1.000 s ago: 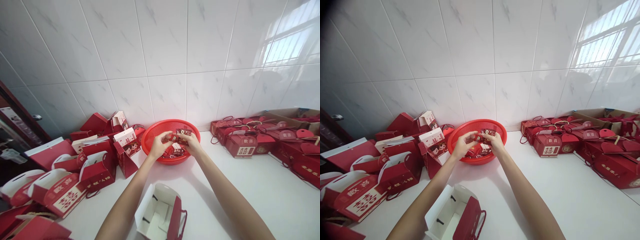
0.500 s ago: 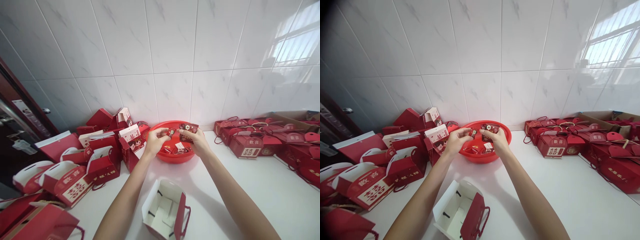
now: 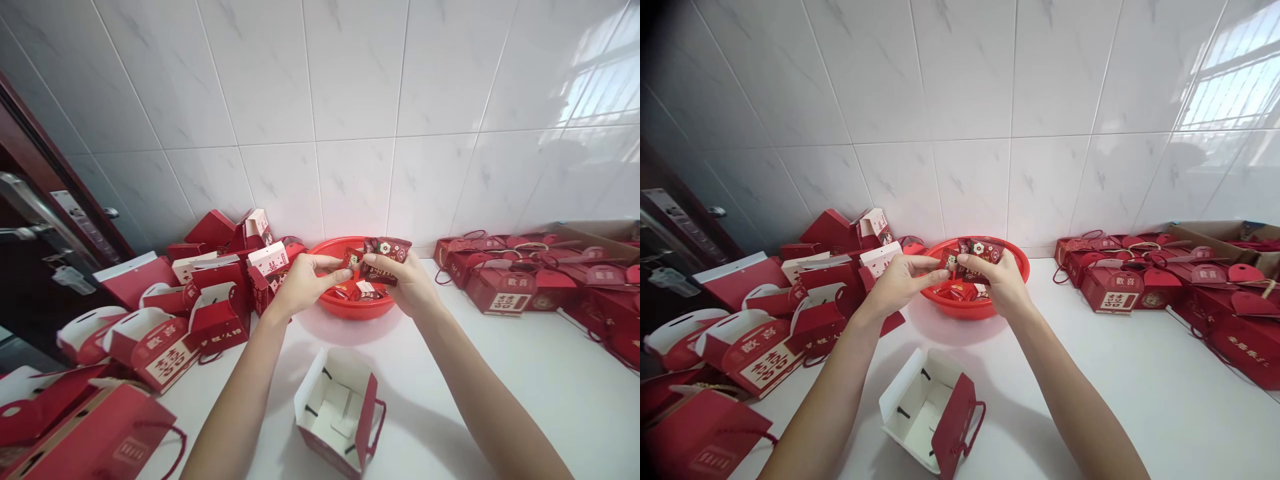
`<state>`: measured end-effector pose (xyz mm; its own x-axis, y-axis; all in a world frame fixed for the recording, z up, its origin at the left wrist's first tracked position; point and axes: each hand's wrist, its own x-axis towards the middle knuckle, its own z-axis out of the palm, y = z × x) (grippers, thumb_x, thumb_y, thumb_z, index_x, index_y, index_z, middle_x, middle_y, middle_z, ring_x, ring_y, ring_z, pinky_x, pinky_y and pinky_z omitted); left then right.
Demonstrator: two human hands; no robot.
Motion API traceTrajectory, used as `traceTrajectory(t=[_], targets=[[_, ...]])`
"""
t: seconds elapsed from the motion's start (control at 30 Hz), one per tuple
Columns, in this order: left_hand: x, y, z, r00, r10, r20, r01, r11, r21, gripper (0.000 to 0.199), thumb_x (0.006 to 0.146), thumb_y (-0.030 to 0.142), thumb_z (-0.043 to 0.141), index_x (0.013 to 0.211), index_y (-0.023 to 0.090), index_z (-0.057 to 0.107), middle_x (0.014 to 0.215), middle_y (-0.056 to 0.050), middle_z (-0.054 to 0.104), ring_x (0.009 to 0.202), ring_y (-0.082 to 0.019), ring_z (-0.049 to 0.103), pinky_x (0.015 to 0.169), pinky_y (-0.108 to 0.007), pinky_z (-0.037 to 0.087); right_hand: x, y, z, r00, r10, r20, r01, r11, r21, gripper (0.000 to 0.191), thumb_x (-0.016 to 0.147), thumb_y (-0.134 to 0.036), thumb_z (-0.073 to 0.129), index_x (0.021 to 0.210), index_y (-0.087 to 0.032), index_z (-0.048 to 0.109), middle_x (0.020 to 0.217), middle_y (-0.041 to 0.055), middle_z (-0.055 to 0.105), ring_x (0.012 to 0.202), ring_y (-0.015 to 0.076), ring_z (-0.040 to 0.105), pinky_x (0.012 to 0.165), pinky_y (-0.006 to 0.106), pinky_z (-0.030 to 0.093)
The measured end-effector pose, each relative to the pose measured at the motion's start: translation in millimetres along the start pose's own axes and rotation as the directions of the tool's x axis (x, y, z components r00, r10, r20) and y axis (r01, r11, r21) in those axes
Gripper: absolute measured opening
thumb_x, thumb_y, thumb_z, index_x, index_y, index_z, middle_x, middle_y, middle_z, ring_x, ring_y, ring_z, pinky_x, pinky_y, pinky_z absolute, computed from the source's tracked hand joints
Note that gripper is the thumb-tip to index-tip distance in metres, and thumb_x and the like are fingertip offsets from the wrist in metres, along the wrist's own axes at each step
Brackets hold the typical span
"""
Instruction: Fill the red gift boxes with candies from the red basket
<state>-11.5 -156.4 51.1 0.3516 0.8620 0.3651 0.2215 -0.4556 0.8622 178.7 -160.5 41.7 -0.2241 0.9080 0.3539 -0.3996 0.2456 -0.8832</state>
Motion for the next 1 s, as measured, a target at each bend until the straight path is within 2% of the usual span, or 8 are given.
traceTrajectory(t=[0.2,0.4,0.5,0.57,0.63,0.73,0.87,1.0], targets=[[-4.7,2.5,-4.3,1.0,0.014,-0.001,-0.014,0.99,0.143,0.026,0.079,0.039,0.074,0.066,0.016,0.072,0.064,0.0,0.067,0.067,-0.015,0.061,0.066,-0.026,0.047,-2.9,-3.7,1.3,1.0,0.025,-0.013,-0.025,1.0,-0.006,0.023,0.072,-0.034,0.081,0.084,-0.016,0.073,0.081,0.0059,0.076,0.076,0.0211,0.073,0.073,0.033,0.059],[-11.9,15.1,-6.5,0.998,0.013,0.054,-0.025,0.973,0.229,0.032,0.083,0.042,0.069,0.064,0.016,0.067,0.065,0.0,0.063,0.07,-0.016,0.058,0.07,-0.027,0.045,-4.5,-5.5,-0.1,0.998,0.059,0.031,-0.058,0.998,-0.024,0.022,0.072,-0.033,0.081,0.085,-0.017,0.073,0.081,0.005,0.075,0.077,0.0209,0.073,0.069,0.031,0.058],[-19.7,22.1,-17.8,0.983,-0.079,0.167,0.022,0.947,0.32,0.024,0.083,0.042,0.069,0.085,0.018,0.073,0.086,-0.002,0.071,0.087,-0.019,0.064,0.079,-0.027,0.048,-7.7,-10.4,-0.2,0.991,0.074,0.107,-0.066,0.995,-0.074,0.02,0.075,-0.031,0.079,0.087,-0.016,0.072,0.081,0.0048,0.074,0.077,0.0198,0.071,0.072,0.032,0.057],[-25.6,25.9,-28.6,0.939,-0.171,0.298,0.046,0.921,0.386,0.034,0.081,0.044,0.072,0.107,0.022,0.072,0.104,-0.003,0.073,0.101,-0.021,0.064,0.088,-0.028,0.048,-11.7,-15.4,0.9,0.978,0.077,0.196,-0.054,0.991,-0.123,0.017,0.076,-0.028,0.078,0.085,-0.016,0.071,0.081,0.0042,0.073,0.077,0.0185,0.07,0.074,0.031,0.056],[-30.6,28.8,-37.8,0.874,-0.259,0.412,0.048,0.889,0.456,0.042,0.079,0.046,0.073,0.115,0.024,0.07,0.113,-0.003,0.072,0.107,-0.022,0.064,0.091,-0.028,0.048,-17.0,-20.6,3.4,0.949,0.1,0.3,-0.048,0.983,-0.177,0.016,0.075,-0.026,0.079,0.084,-0.017,0.07,0.081,0.003,0.072,0.075,0.017,0.069,0.072,0.03,0.055],[-34.0,31.2,-41.7,0.787,-0.322,0.526,0.035,0.875,0.483,0.031,0.08,0.044,0.072,0.103,0.023,0.074,0.107,-0.003,0.074,0.1,-0.022,0.066,0.087,-0.026,0.049,-25.4,-26.1,9.6,0.864,0.212,0.456,-0.086,0.956,-0.28,0.02,0.074,-0.026,0.079,0.088,-0.017,0.069,0.081,0.0014,0.07,0.073,0.0159,0.066,0.068,0.028,0.054],[-31.3,31.0,-29.9,0.697,-0.33,0.637,0.07,0.915,0.397,0.018,0.081,0.032,0.069,0.093,0.02,0.072,0.091,-0.002,0.073,0.085,-0.019,0.068,0.076,-0.026,0.051,-32.8,-27.5,18.9,0.752,0.329,0.571,-0.077,0.905,-0.419,0.02,0.073,-0.021,0.078,0.091,-0.017,0.071,0.08,-0.0003,0.067,0.072,0.0139,0.063,0.064,0.025,0.05],[-27.6,24.2,-16.3,0.669,-0.301,0.68,0.046,0.929,0.366,0.013,0.075,0.023,0.069,0.088,0.019,0.067,0.086,0.001,0.069,0.08,-0.017,0.064,0.068,-0.024,0.049,-33.1,-25.5,22.2,0.763,0.297,0.574,-0.024,0.901,-0.434,0.017,0.075,-0.024,0.078,0.089,-0.017,0.072,0.082,0.0,0.066,0.073,0.0131,0.061,0.063,0.024,0.048]])
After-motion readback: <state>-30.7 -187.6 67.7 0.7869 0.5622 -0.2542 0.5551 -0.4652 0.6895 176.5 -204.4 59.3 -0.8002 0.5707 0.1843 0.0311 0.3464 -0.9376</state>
